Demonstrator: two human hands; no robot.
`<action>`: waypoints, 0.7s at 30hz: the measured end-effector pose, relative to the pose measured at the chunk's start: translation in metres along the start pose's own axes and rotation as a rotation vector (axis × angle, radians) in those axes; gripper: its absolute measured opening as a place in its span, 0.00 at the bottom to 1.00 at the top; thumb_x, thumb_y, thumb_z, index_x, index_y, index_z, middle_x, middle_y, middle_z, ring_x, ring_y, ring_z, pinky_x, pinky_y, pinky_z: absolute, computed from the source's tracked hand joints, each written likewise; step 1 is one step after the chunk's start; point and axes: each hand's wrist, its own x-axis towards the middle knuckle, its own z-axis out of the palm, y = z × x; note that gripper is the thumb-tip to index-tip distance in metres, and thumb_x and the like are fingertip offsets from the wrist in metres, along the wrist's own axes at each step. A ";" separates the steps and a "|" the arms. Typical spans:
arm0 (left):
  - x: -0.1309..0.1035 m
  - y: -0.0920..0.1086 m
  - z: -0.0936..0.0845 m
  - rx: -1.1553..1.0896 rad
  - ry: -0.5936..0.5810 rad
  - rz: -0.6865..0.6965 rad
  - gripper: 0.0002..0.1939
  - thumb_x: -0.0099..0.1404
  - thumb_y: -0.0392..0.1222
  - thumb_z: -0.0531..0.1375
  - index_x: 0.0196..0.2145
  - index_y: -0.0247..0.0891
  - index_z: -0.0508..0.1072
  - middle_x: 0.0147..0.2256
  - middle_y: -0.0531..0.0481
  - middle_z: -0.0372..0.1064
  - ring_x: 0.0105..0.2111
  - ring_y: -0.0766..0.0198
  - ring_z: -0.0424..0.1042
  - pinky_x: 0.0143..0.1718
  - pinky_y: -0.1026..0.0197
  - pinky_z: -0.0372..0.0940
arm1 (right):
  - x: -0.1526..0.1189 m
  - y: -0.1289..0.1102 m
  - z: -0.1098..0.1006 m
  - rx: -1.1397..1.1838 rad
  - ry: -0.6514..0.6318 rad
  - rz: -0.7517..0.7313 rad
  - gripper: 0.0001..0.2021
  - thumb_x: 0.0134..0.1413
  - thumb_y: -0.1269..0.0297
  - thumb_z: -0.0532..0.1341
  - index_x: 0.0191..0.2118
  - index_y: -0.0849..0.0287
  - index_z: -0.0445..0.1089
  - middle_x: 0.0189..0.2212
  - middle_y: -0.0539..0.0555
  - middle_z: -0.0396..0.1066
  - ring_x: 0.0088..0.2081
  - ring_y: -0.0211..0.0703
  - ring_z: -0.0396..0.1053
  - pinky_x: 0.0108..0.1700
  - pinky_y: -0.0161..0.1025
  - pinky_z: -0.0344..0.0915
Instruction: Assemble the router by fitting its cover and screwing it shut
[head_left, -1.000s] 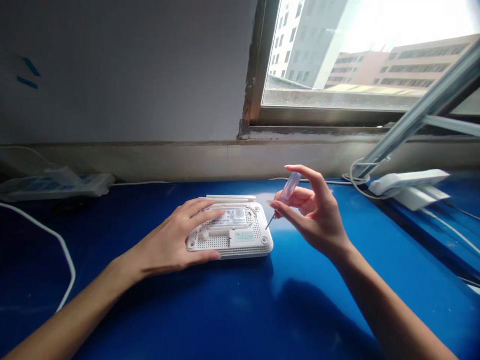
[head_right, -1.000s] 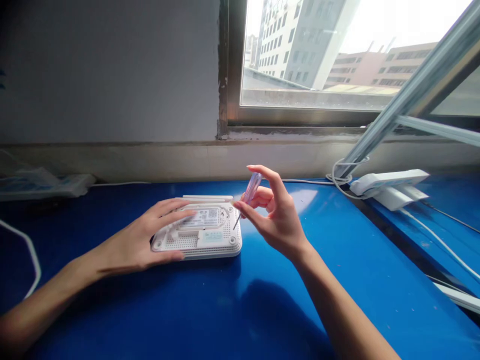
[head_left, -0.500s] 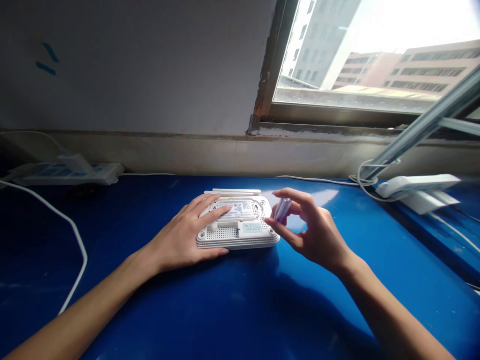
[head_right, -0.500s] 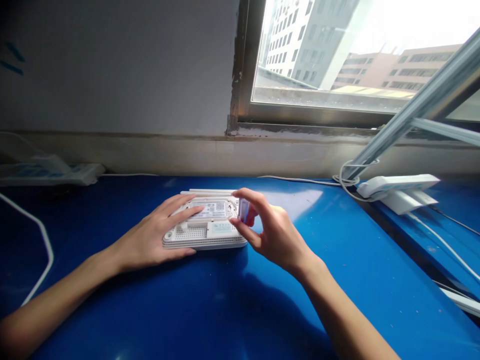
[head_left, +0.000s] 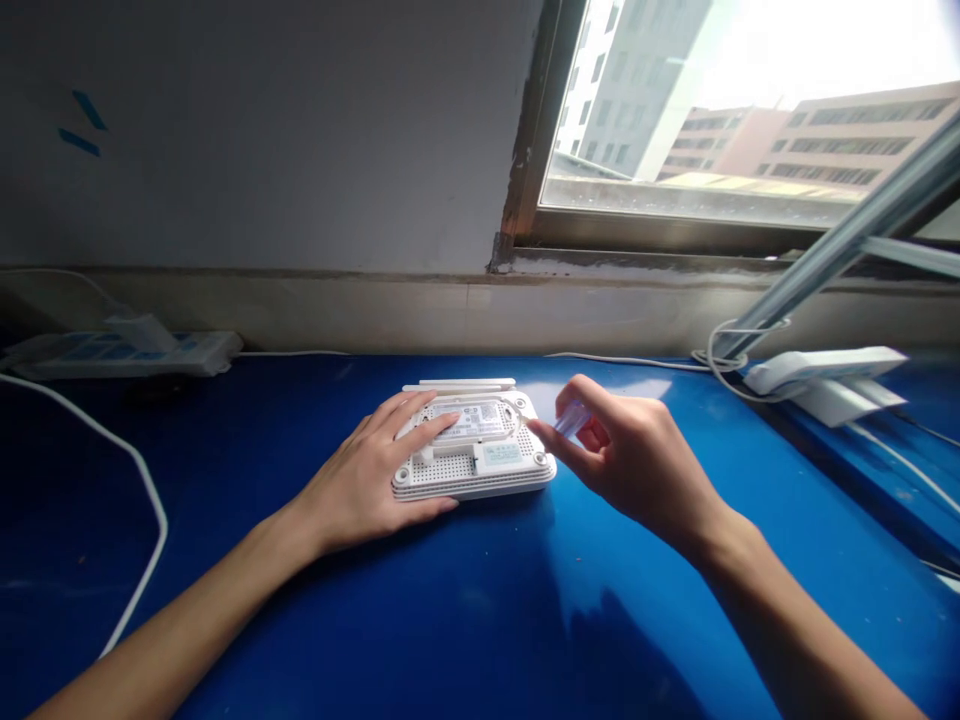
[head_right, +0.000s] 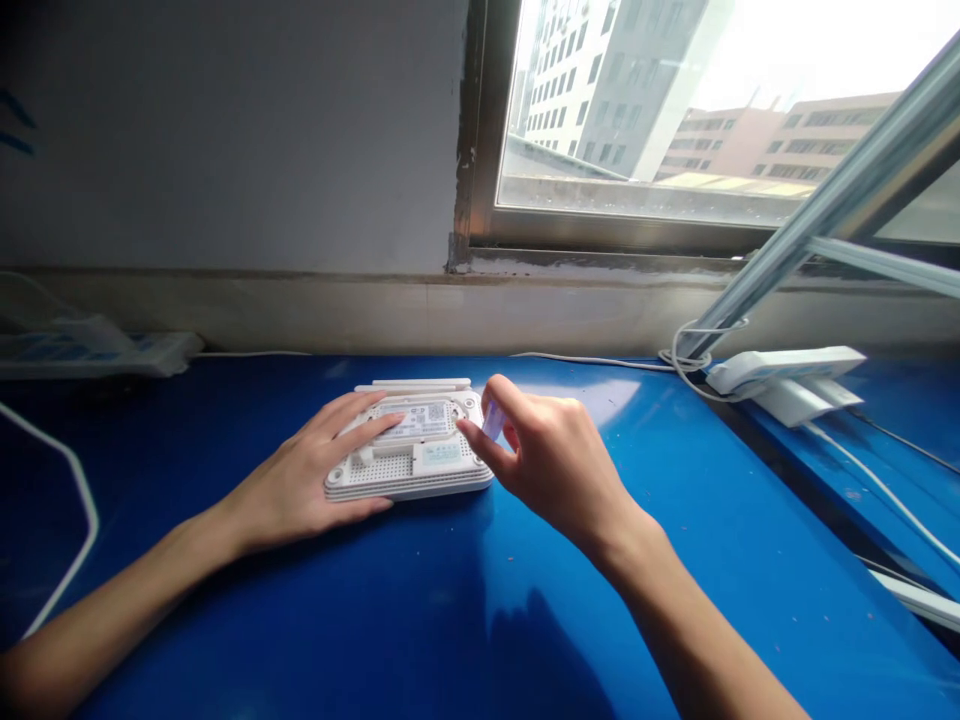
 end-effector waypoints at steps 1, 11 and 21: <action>0.000 0.000 0.000 -0.003 0.001 0.002 0.44 0.65 0.65 0.66 0.73 0.56 0.57 0.74 0.47 0.49 0.73 0.39 0.48 0.70 0.33 0.56 | 0.006 -0.001 -0.008 -0.002 -0.106 0.013 0.11 0.66 0.58 0.65 0.34 0.56 0.67 0.21 0.46 0.70 0.19 0.35 0.65 0.24 0.33 0.56; 0.003 -0.002 -0.009 0.000 -0.058 -0.002 0.46 0.63 0.69 0.65 0.73 0.53 0.58 0.75 0.44 0.48 0.73 0.37 0.49 0.69 0.32 0.56 | 0.048 -0.012 -0.020 -0.264 -0.464 -0.058 0.22 0.71 0.48 0.57 0.27 0.55 0.71 0.19 0.51 0.70 0.18 0.38 0.62 0.23 0.38 0.44; 0.004 -0.006 -0.010 -0.040 -0.060 0.007 0.46 0.65 0.68 0.65 0.73 0.53 0.57 0.75 0.44 0.46 0.74 0.38 0.46 0.70 0.33 0.53 | 0.035 0.003 -0.020 0.016 -0.341 -0.117 0.13 0.63 0.63 0.62 0.52 0.48 0.73 0.24 0.47 0.76 0.19 0.38 0.64 0.23 0.37 0.49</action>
